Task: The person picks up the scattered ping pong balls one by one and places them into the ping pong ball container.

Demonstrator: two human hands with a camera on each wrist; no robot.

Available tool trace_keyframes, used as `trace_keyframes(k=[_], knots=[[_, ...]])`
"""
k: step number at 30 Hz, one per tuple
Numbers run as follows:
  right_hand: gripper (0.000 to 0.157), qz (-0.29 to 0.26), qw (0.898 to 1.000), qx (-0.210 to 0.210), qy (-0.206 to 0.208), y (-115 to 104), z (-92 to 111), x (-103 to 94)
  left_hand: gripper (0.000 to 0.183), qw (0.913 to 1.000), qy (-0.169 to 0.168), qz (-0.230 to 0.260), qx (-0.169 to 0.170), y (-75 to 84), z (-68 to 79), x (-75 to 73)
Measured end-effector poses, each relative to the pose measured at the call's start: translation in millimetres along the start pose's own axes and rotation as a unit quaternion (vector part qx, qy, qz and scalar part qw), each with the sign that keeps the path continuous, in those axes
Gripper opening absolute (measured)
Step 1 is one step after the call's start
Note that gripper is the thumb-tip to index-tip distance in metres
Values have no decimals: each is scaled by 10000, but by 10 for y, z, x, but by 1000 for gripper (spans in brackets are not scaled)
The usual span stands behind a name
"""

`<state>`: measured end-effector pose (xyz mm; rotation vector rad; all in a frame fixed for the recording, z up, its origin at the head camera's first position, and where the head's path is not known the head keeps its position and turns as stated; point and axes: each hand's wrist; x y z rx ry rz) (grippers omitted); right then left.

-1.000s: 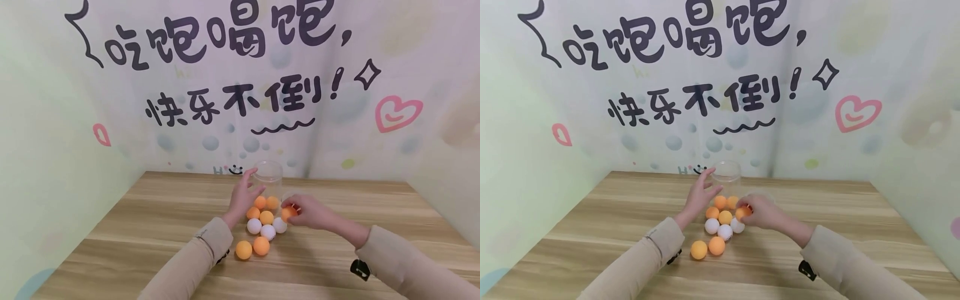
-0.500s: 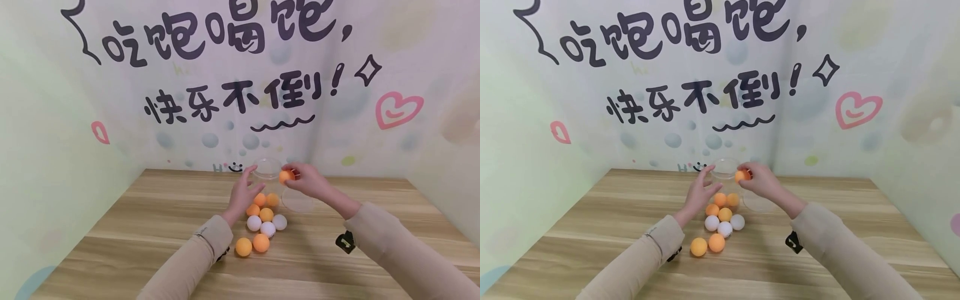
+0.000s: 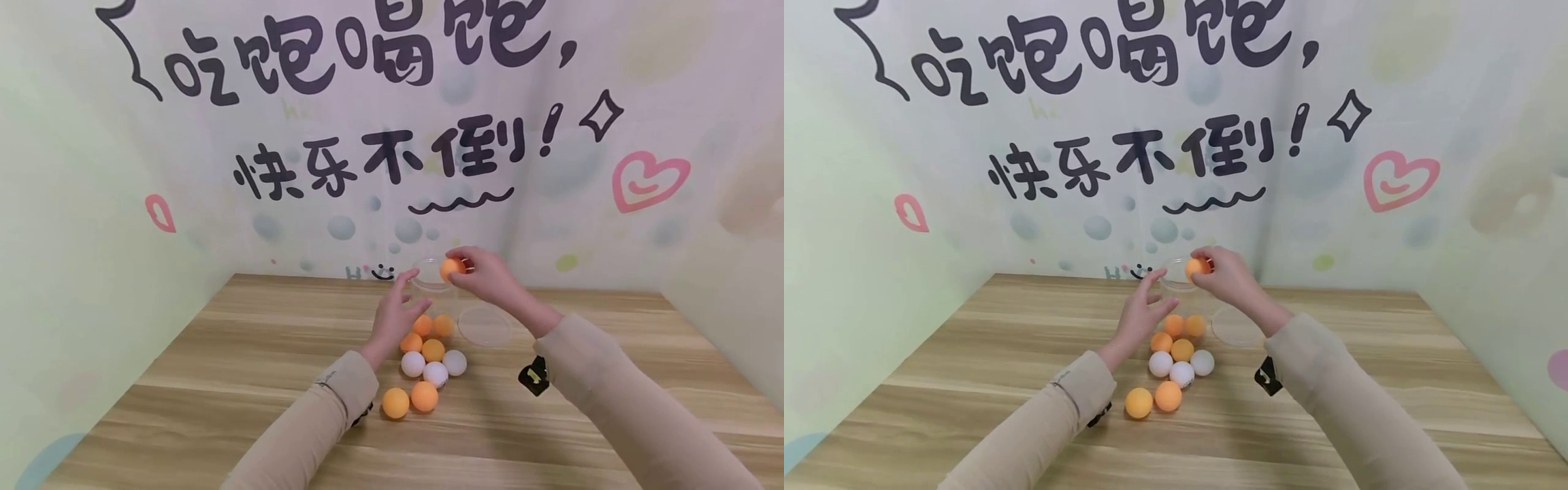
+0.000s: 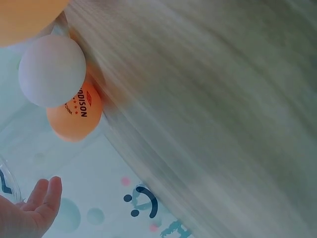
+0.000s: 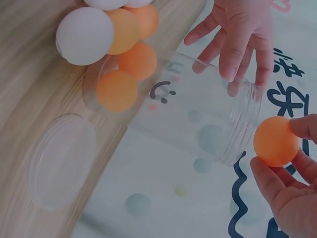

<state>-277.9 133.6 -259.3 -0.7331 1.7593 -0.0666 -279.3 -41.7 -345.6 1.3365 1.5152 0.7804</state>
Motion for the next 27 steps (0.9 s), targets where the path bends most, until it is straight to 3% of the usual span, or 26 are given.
trace_keyframes(k=[10,18,27], knots=[[36,-203,9996,159,93,4,-118,118,56,10000,-23,-9,-6,-7,1,-4],[35,266,9995,24,189,18,-138,196,55,9999,-35,-78,75,6,10,1],[37,172,9997,-30,161,27,-123,228,54,9997,-23,-134,202,19,13,-9]])
Point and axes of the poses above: each hand's wrist, its own z-axis away from the middle knuckle, its own x-axis out of the palm, y = z × x, and after that the axes turned 12 degrees about z, right-handed
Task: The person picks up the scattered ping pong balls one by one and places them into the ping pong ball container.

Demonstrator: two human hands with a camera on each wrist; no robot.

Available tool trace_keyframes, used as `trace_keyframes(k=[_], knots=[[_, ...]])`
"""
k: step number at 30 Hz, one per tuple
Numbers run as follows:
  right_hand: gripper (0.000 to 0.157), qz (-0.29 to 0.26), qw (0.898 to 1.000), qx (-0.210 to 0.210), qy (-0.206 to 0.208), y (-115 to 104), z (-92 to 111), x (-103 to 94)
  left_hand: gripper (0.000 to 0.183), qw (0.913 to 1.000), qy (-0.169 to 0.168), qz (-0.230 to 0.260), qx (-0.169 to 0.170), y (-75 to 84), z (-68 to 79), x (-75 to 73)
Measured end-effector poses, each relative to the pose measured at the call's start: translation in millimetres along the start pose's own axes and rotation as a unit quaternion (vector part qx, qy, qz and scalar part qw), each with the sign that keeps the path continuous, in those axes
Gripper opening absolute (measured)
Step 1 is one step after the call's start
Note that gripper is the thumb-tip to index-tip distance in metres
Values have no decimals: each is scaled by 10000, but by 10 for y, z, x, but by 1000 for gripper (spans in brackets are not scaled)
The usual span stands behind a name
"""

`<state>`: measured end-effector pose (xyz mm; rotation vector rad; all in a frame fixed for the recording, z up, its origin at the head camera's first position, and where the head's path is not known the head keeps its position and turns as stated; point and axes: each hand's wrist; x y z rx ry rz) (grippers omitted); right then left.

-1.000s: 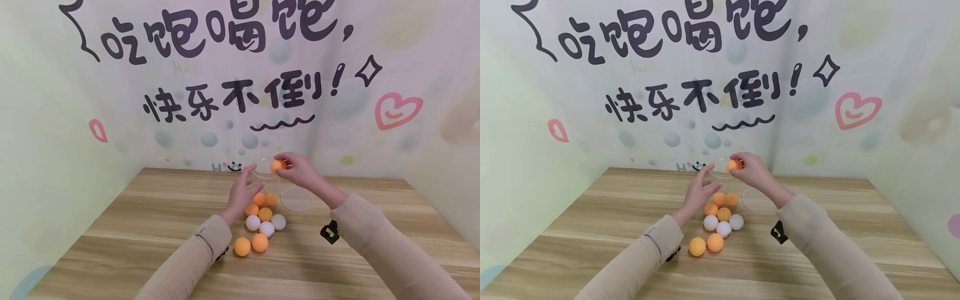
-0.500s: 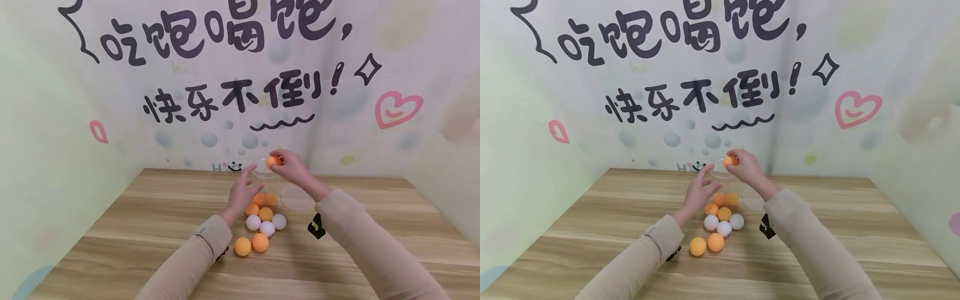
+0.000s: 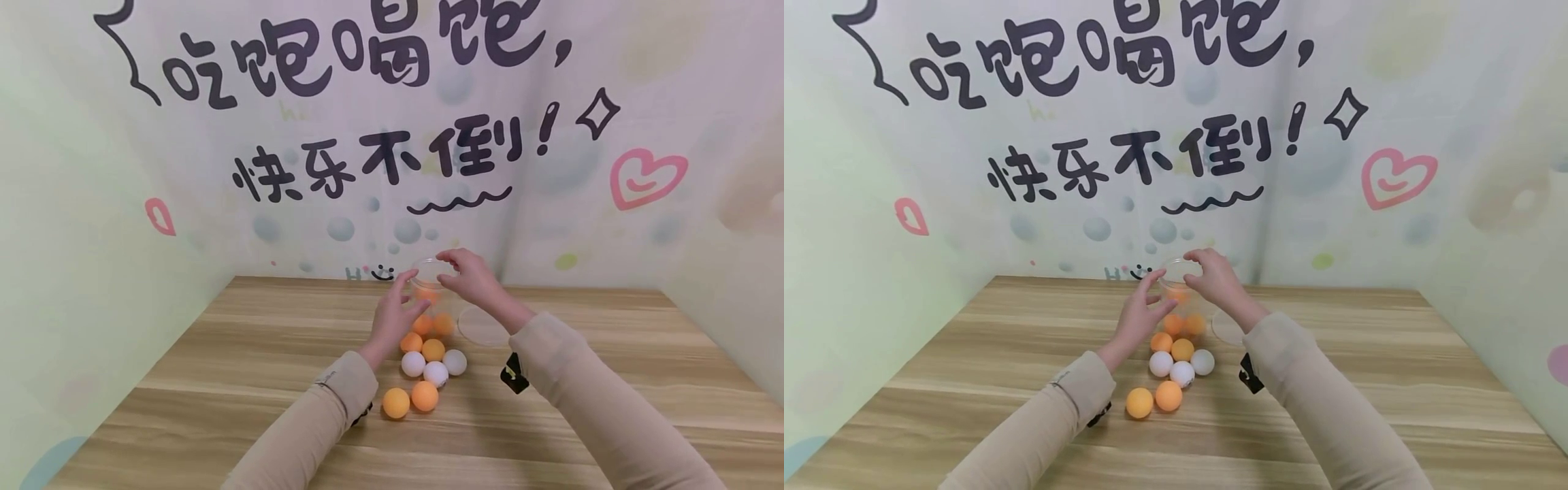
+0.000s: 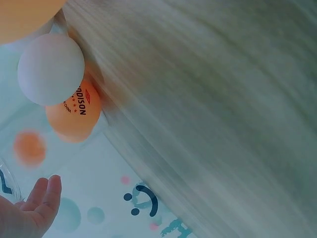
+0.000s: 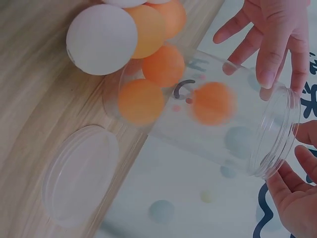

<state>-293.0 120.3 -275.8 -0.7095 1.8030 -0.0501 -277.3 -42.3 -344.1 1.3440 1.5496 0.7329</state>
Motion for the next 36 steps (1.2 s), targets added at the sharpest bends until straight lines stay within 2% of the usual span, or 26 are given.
trace_keyframes(k=[10,19,28,31,36], knots=[[36,-83,9999,126,27,-6,13,11,55,9999,-23,116,-82,-11,0,5],[35,-843,9959,24,340,70,86,-12,55,9998,-59,179,-83,-1,5,8],[21,-648,9972,-140,355,123,292,-56,55,9996,-71,191,-197,9,-2,6],[18,-556,9980,-246,192,142,408,2,55,9997,-62,156,-194,10,4,6],[22,-58,9948,-804,-624,179,606,150,56,9998,-43,123,-171,-7,7,11]])
Point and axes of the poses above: each hand's wrist, its own z-axis away from the middle knuckle, its own x-axis out of the palm, y = z × x, and after that the axes turned 12 degrees about z, right-handed
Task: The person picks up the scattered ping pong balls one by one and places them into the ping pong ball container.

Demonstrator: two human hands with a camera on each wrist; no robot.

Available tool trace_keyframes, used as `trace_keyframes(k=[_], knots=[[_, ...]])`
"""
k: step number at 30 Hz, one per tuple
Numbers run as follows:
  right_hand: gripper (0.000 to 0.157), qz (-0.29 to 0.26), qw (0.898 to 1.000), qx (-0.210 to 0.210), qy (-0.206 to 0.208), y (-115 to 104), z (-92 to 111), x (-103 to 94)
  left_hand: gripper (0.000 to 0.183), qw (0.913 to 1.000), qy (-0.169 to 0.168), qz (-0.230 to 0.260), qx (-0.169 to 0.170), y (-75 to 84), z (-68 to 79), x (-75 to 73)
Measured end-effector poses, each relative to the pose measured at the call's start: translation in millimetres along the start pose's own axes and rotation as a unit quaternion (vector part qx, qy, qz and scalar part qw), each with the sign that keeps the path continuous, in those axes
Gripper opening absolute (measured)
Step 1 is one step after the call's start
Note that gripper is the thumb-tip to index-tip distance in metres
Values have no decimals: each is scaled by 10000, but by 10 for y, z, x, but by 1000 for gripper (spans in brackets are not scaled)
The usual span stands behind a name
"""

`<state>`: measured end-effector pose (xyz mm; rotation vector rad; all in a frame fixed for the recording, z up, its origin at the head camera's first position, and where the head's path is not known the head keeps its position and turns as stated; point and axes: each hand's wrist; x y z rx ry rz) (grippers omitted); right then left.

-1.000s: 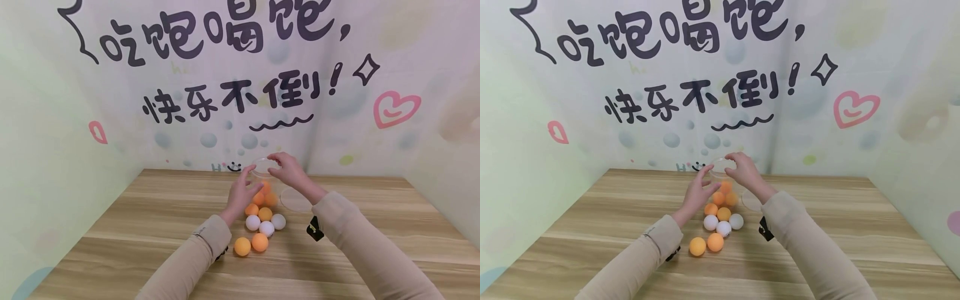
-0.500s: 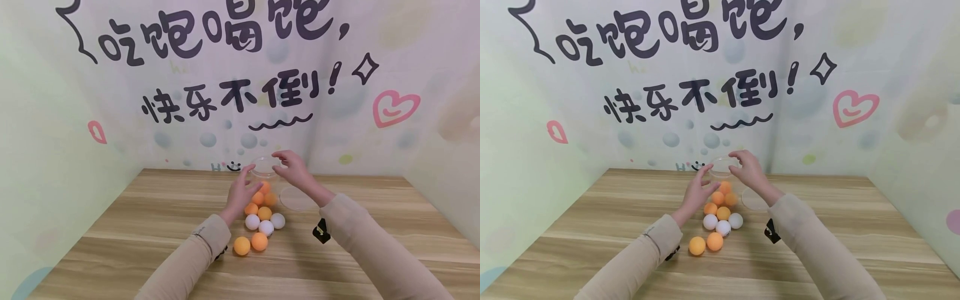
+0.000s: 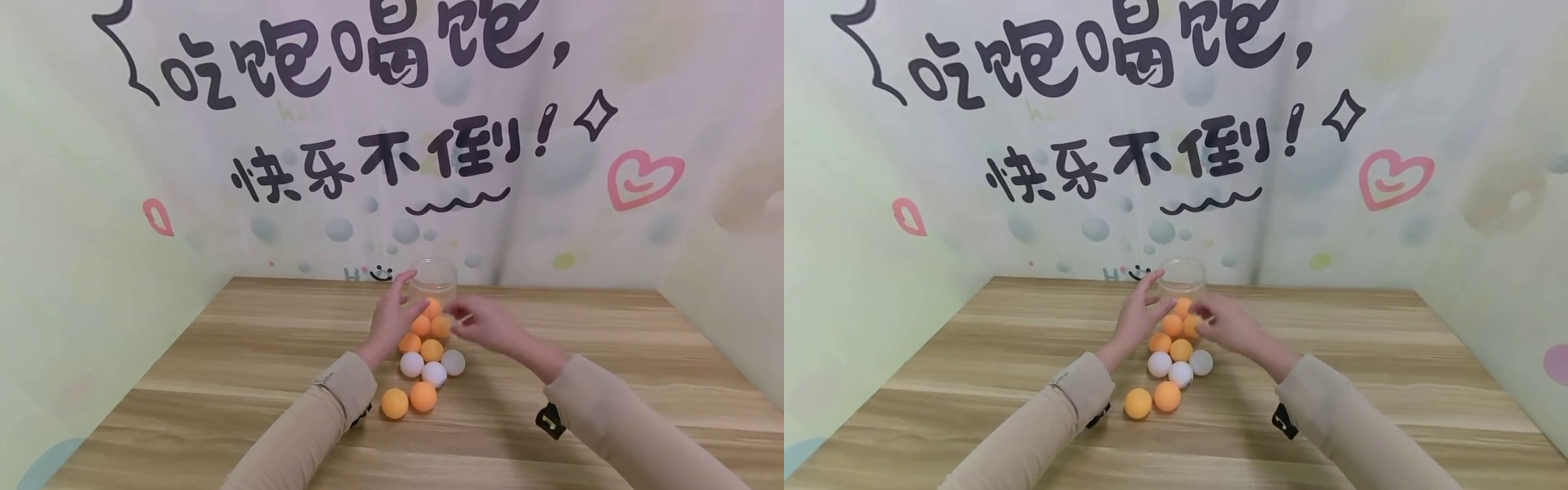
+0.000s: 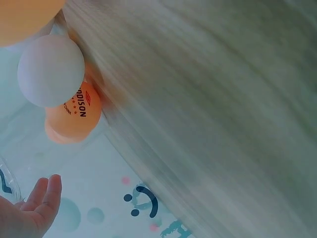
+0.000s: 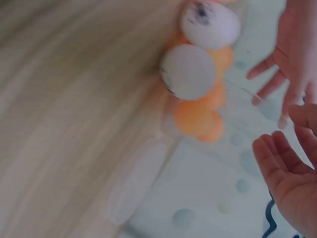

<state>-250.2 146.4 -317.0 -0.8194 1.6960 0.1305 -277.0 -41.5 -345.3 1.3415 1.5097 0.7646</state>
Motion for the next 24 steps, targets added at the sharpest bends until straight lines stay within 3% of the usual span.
trace_keyframes(k=[4,8,24], knots=[[27,430,9963,-316,-676,38,113,144,55,10000,5,-23,-30,-8,2,0],[27,293,9939,-321,-1012,86,164,253,55,10000,0,5,-95,-5,4,-1],[19,443,9930,-470,-984,120,219,402,56,9998,3,13,-193,9,8,-2]])
Point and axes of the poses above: each hand's wrist, its own z-axis away from the middle knuckle, its own x-axis out of the palm, y = z × x, and after that the axes turned 12 degrees about z, right-handed
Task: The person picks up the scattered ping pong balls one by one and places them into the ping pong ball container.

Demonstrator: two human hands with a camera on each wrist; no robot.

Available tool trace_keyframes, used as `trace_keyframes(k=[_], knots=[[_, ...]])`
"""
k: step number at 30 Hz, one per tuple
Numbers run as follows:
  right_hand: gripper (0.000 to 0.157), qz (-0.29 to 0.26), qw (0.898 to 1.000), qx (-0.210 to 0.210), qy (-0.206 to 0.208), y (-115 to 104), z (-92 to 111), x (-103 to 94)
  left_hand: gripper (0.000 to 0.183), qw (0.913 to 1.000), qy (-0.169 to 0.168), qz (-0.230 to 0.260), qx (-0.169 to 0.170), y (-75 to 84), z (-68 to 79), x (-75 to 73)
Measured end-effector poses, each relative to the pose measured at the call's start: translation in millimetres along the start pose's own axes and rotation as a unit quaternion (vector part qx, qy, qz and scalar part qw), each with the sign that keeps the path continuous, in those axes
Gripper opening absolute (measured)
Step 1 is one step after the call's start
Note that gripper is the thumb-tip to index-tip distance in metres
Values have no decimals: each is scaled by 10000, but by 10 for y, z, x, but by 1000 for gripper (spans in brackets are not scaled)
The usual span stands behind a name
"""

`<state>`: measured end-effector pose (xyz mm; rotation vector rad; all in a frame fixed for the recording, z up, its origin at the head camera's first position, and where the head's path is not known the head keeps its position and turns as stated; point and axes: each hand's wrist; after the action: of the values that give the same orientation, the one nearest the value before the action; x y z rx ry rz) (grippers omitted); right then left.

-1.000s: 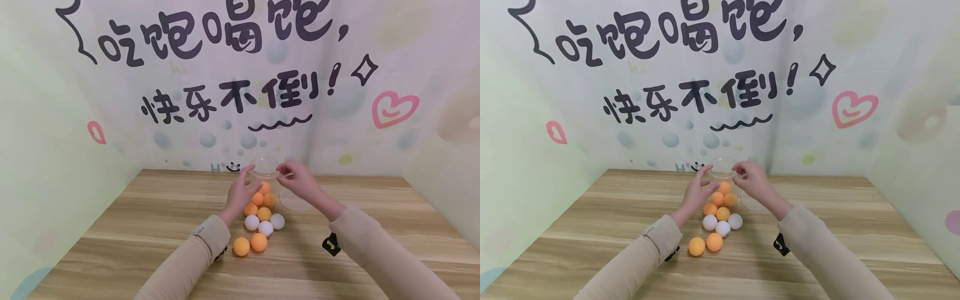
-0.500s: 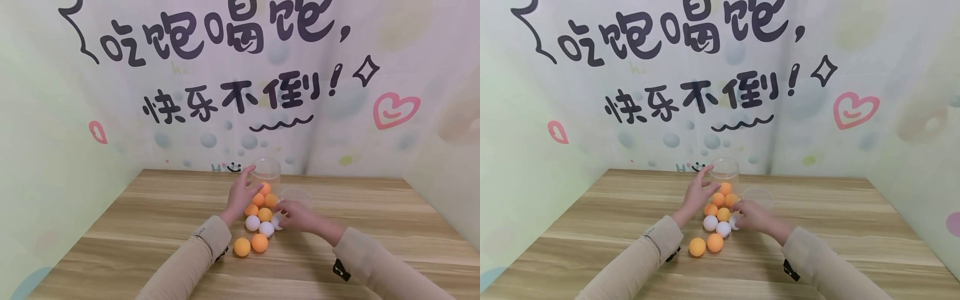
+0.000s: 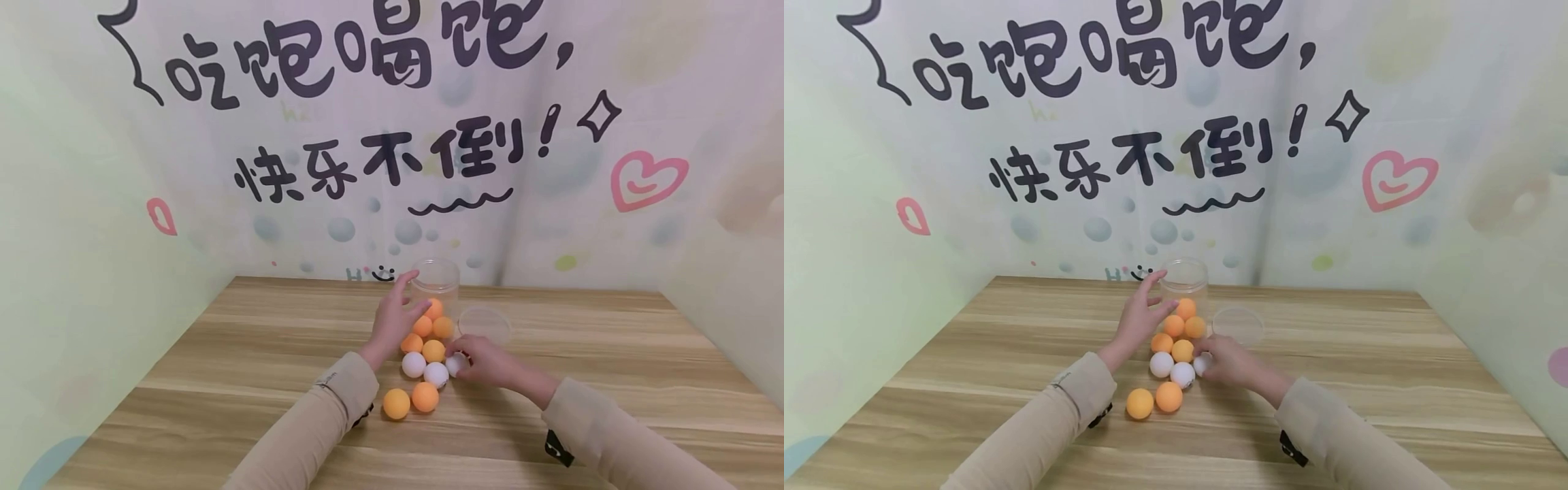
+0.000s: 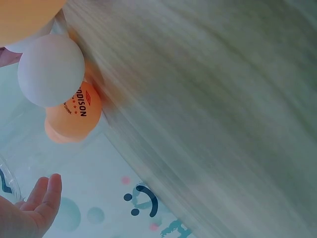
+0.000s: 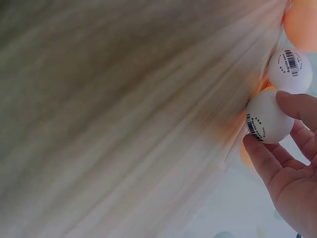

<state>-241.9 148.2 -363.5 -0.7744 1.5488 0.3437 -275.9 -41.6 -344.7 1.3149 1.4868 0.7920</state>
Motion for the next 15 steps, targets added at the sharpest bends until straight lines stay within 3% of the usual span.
trace_keyframes(k=[8,15], knots=[[22,64,9997,-96,234,36,-4,-35,56,10000,22,9,6,-14,-18,7],[22,286,9989,-121,362,13,-17,-245,56,9999,25,6,120,-3,-2,1]])
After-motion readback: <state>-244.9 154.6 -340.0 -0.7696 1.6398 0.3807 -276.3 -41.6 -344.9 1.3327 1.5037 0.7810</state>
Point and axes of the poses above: each hand's wrist, its own z-axis away from the middle knuckle, its own x-axis out of the palm, y = z × x, and after that the axes turned 12 degrees about z, right-handed
